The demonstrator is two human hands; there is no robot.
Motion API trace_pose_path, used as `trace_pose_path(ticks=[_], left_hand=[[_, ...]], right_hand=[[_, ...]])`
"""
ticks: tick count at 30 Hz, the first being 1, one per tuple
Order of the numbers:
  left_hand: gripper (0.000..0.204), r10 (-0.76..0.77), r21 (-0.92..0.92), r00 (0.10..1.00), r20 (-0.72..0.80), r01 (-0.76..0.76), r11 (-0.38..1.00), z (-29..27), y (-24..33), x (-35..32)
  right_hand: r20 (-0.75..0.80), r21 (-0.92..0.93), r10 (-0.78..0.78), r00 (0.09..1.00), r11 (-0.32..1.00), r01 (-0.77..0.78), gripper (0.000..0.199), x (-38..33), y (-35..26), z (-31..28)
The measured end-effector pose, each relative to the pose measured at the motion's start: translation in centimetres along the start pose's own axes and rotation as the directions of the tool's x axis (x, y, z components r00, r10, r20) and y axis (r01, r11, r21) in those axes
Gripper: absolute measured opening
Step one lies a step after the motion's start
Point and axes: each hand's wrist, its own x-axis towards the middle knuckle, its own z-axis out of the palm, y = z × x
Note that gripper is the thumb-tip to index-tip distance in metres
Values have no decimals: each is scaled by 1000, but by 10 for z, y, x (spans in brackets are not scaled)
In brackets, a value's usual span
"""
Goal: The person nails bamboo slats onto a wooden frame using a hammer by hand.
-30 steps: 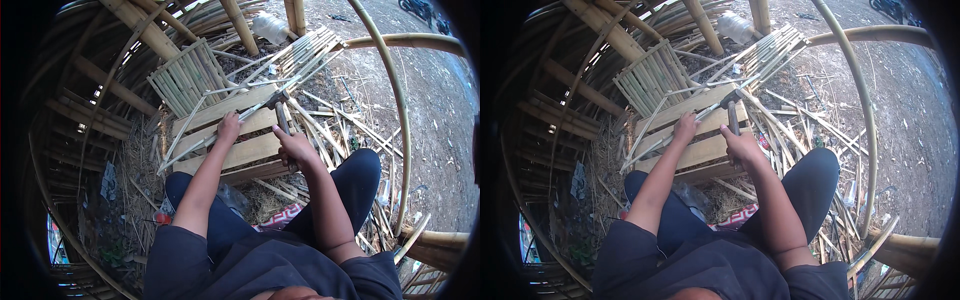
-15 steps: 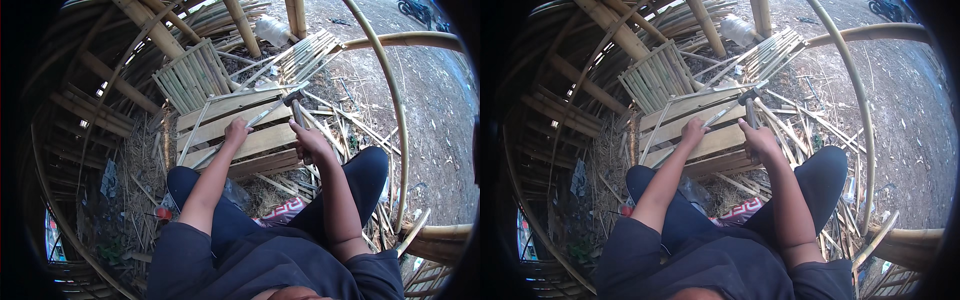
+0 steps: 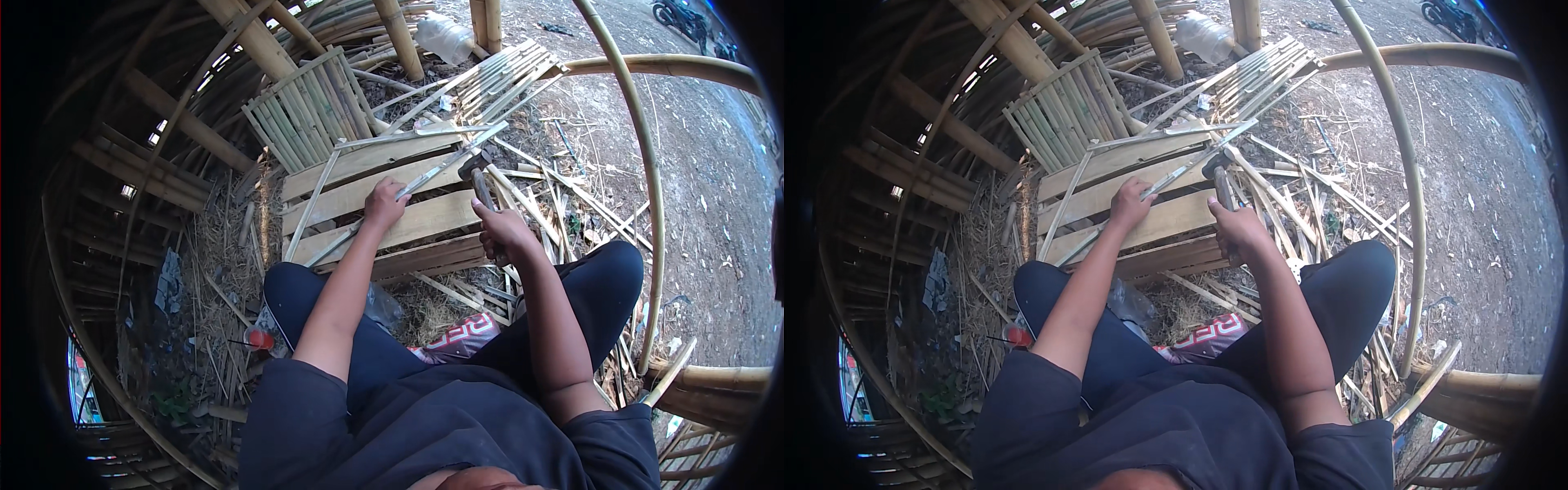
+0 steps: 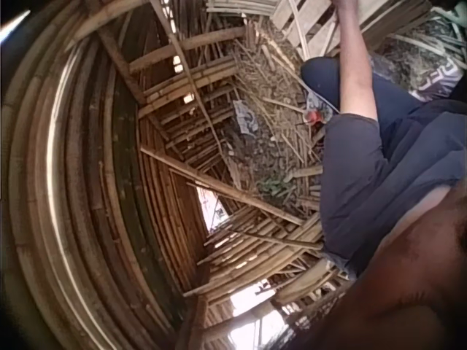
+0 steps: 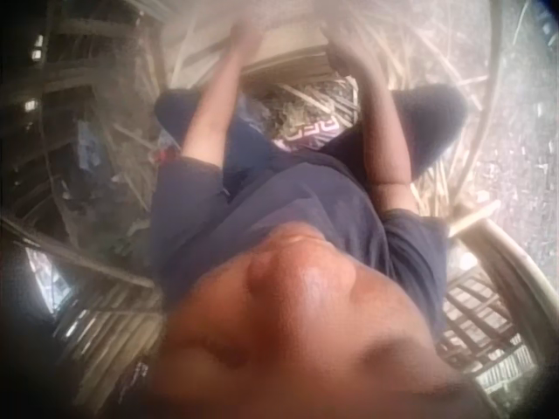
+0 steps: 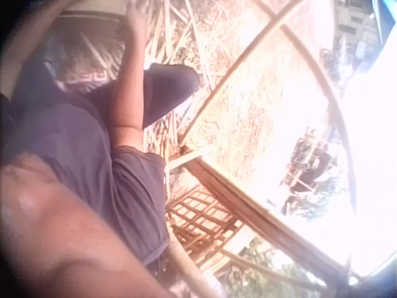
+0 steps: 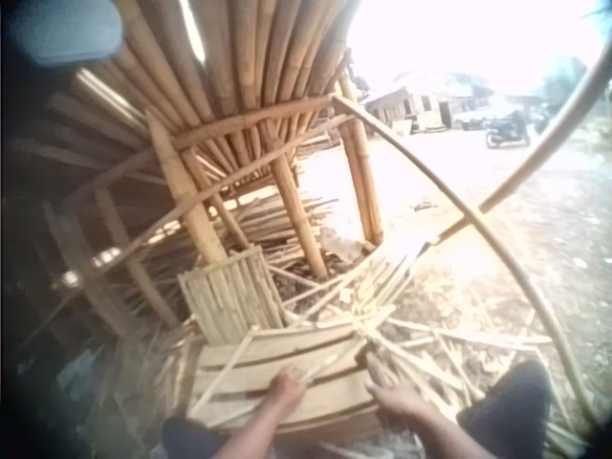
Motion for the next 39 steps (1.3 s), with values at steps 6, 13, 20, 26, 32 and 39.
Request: trace_pose_path(ticks=[6,13,20,26,32,39], left_hand=[[19,12,-27,997,-72,-14,1000,7,-8,-5],[24,-51,-4,996,-67,51,999,7,-16,14],[54,-294,249,932,-211,342,906,31,-55,16],[59,31,-115,999,12,-29,993,6,-26,13],[37,67,-43,990,124,-62,997,5,-25,9],[35,105,-164,974,203,-72,984,9,-26,1]], right_hand=[[-6,-48,-14,1000,999,14,57,3,-3,8],[-113,-161,-123,986,981,104,58,25,16,23],[-22,-427,-231,973,882,200,59,22,9,45],[-35,-390,-147,989,913,122,59,31,15,48],[-51,-258,-103,993,962,87,57,32,10,44],[-103,-156,-94,990,985,77,53,25,10,33]])
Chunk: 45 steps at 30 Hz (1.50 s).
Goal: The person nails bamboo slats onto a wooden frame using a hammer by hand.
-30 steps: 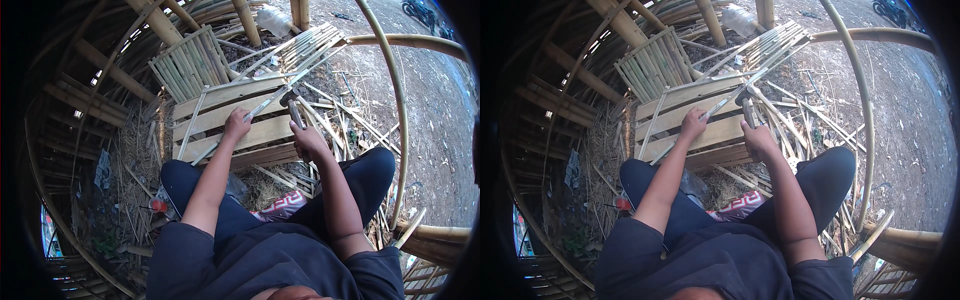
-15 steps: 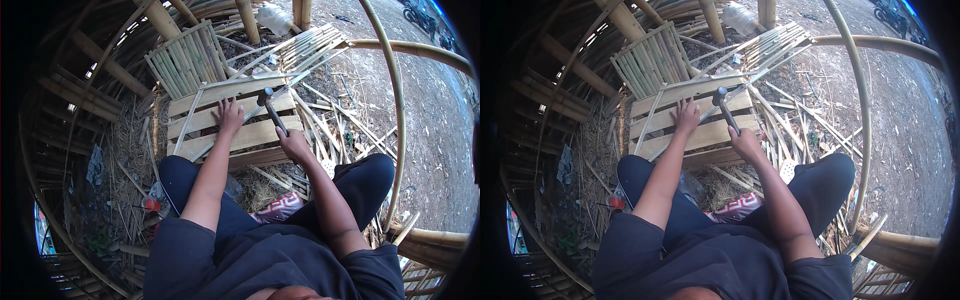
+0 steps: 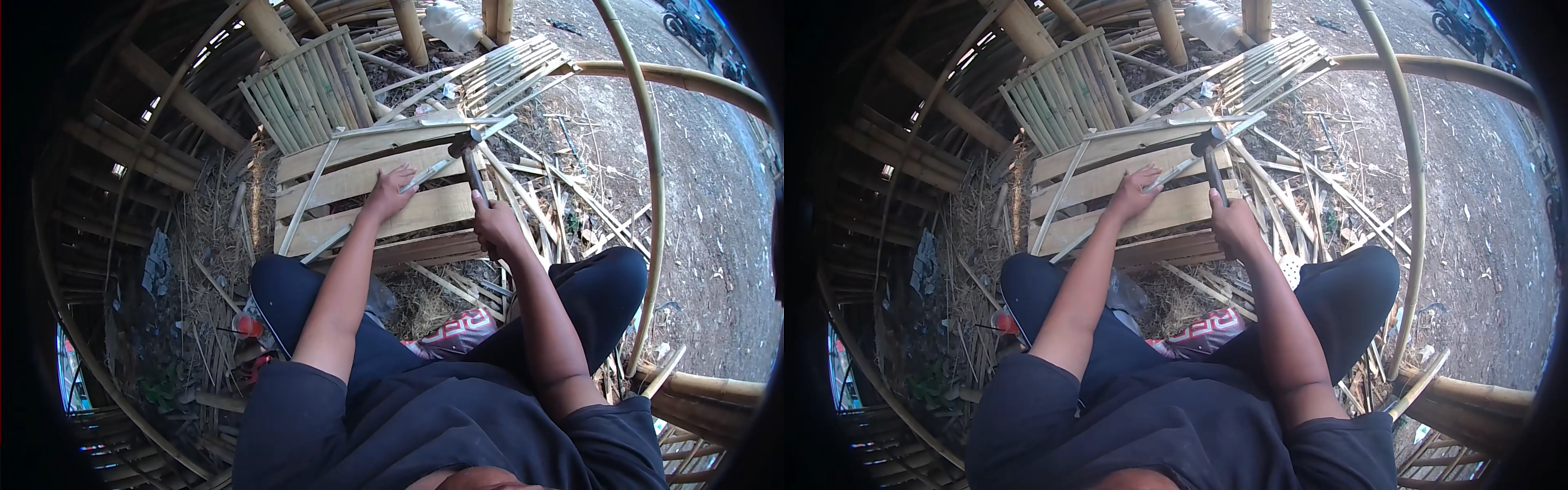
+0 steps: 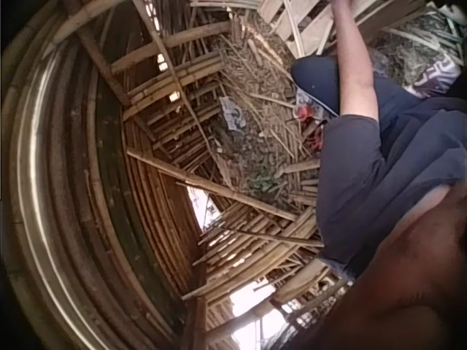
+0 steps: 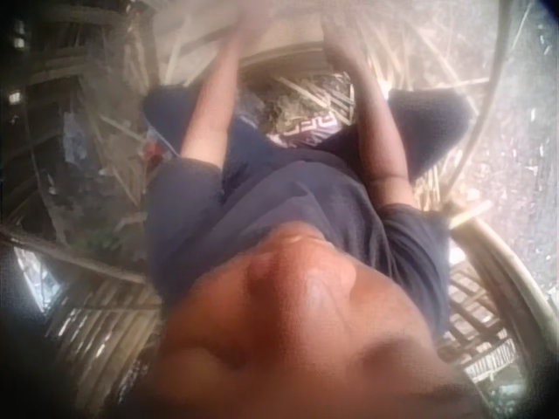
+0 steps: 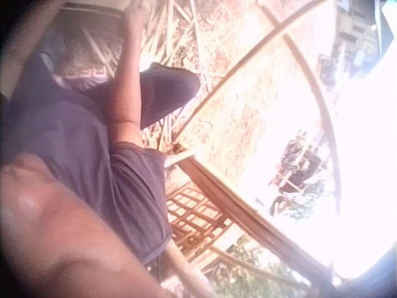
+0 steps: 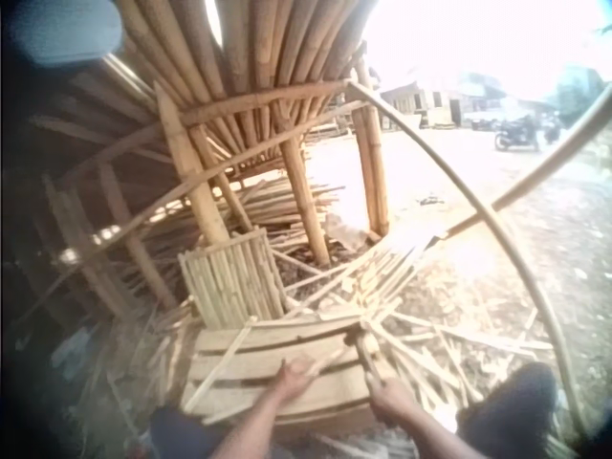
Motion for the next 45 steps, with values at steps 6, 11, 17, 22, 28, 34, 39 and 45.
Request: trace_pose_path(ticks=[6,11,17,22,28,34,39,45], left_hand=[[36,88,-25,995,-55,-89,996,19,10,-15],[37,84,49,994,-67,-81,996,16,12,-22],[43,88,157,988,-130,-68,985,14,23,-18],[61,-177,306,895,-409,317,898,22,5,-5],[71,-499,312,835,-232,550,775,25,17,3],[70,-529,294,824,-204,567,769,22,23,2],[64,-511,252,813,-278,575,778,26,12,-2],[58,-452,213,794,-406,563,798,36,8,8]], right_hand=[[17,39,25,1000,999,-25,52,-7,7,-6],[31,-15,-50,998,999,50,53,-16,11,0],[-75,-173,-236,969,960,221,59,-8,46,27],[-142,-325,-360,922,897,300,55,-16,60,41],[-132,-328,-388,912,885,329,54,-6,79,41],[-150,-429,-428,891,840,332,53,-9,70,31],[-272,-300,-610,745,789,536,41,-40,38,29],[-174,-539,-444,879,790,292,53,-15,70,40]])
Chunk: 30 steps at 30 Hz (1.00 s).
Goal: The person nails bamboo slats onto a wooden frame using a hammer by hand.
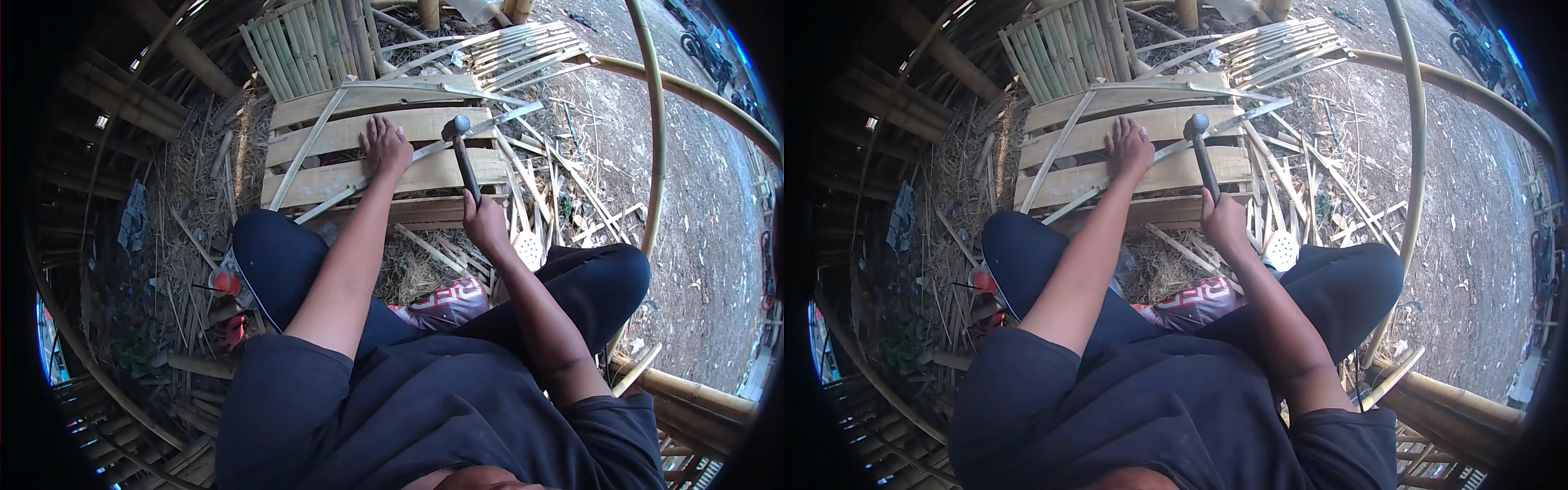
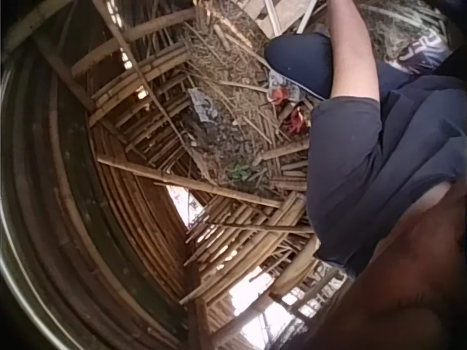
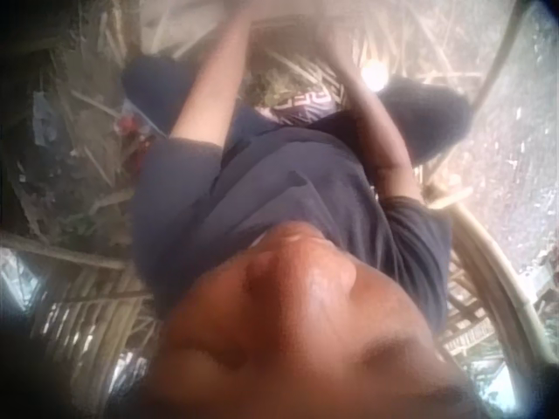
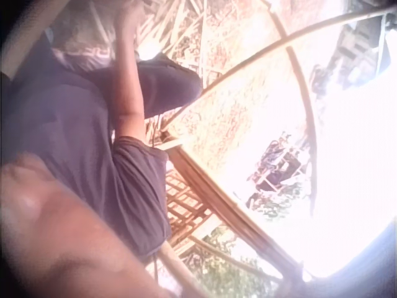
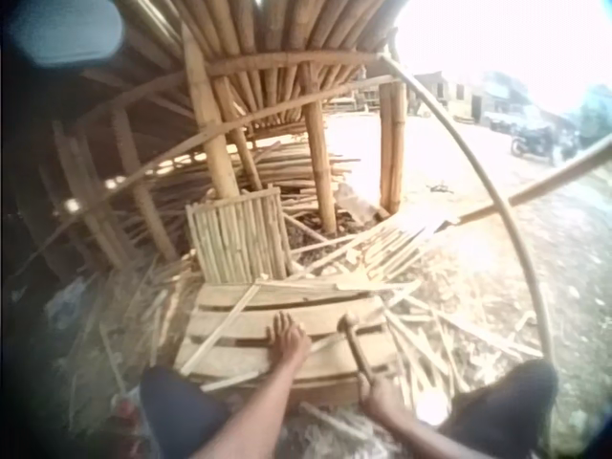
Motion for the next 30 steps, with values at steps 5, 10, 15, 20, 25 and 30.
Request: trace_pose_path(ticks=[5,10,15,20,25,30], left_hand=[[58,-18,-41,999,40,20,999,-2,-8,0],[57,-10,-78,1000,18,12,997,1,-6,-1],[57,-21,-81,1000,4,21,996,4,-10,2],[57,-27,-100,1000,-1,27,995,6,-10,1],[56,-23,-93,1000,0,23,995,6,-10,1],[57,8,-28,999,-40,-9,1000,6,-4,4]], right_hand=[[-49,211,8,999,978,2,54,-6,-11,-14],[-82,137,-44,996,989,55,55,-1,3,-6],[34,69,-38,999,997,36,53,1,9,4],[39,43,-40,998,998,38,50,-3,9,7],[-245,195,-190,951,951,241,43,-21,4,3],[-5,-92,-76,997,993,75,44,0,10,19]])
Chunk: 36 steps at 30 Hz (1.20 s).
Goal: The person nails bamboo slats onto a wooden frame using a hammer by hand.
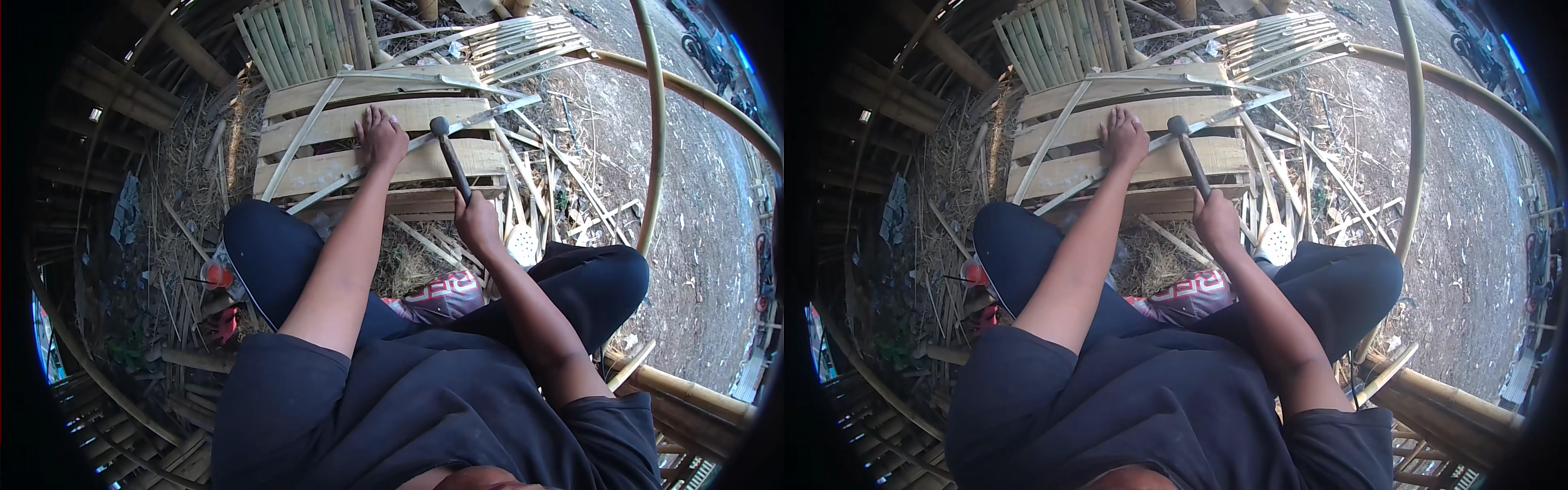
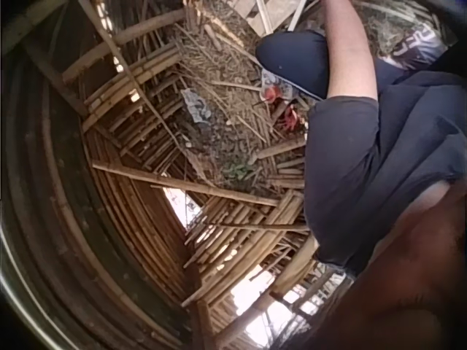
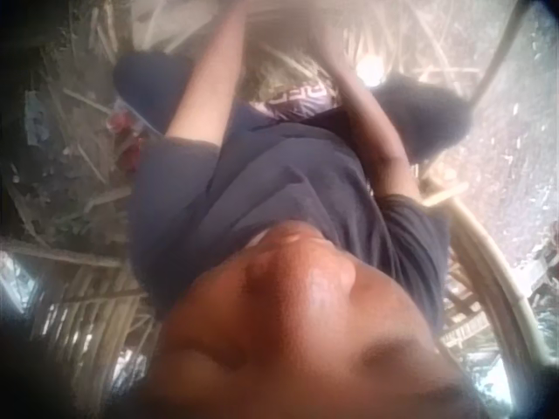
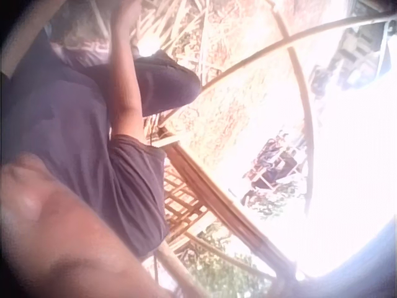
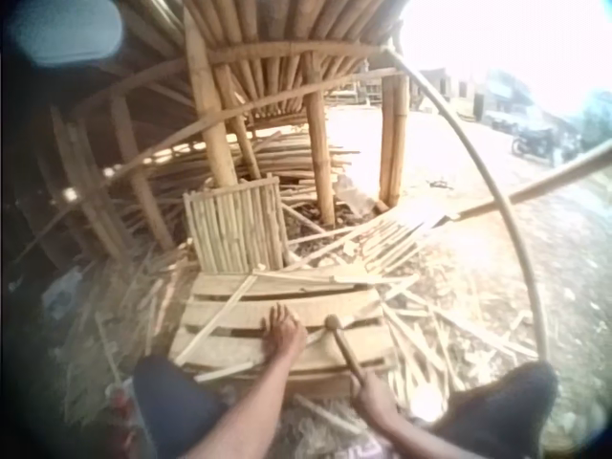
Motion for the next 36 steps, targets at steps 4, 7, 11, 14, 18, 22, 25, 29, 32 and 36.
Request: trace_pose_path(ticks=[4,7,11,14,18,22,25,29,32,36], left_hand=[[56,-26,-108,999,23,28,994,0,-7,-4],[55,-22,-112,1000,15,23,993,-3,-7,-4],[55,-32,-119,999,17,33,992,-3,1,-4],[55,-3,-108,1000,16,5,994,-2,-4,-2],[54,36,-152,999,-28,-39,988,2,-8,-7],[52,70,-140,995,-74,-80,987,-8,-10,-7],[52,273,-116,962,-6,-272,955,-29,10,-23],[50,562,-287,817,128,-512,810,-36,0,-21],[36,572,-234,813,113,-537,810,-33,-3,-23],[25,659,-129,752,18,-652,747,-43,8,-16]], right_hand=[[-85,204,-51,995,977,67,43,-15,-23,-14],[-200,307,-132,971,932,190,36,-26,-24,-26],[-235,275,-111,966,945,176,30,-33,-9,-8],[-49,25,51,997,998,-49,47,-11,-8,4],[-48,122,-15,999,992,21,53,3,-11,-20],[-40,245,54,998,969,-42,53,6,-23,-48],[-119,284,53,991,959,-17,54,17,-12,-62],[-49,398,155,987,909,-123,54,28,-11,-75],[82,539,272,959,797,-272,51,28,-26,-97],[43,576,268,963,780,-243,54,33,-34,-121]])
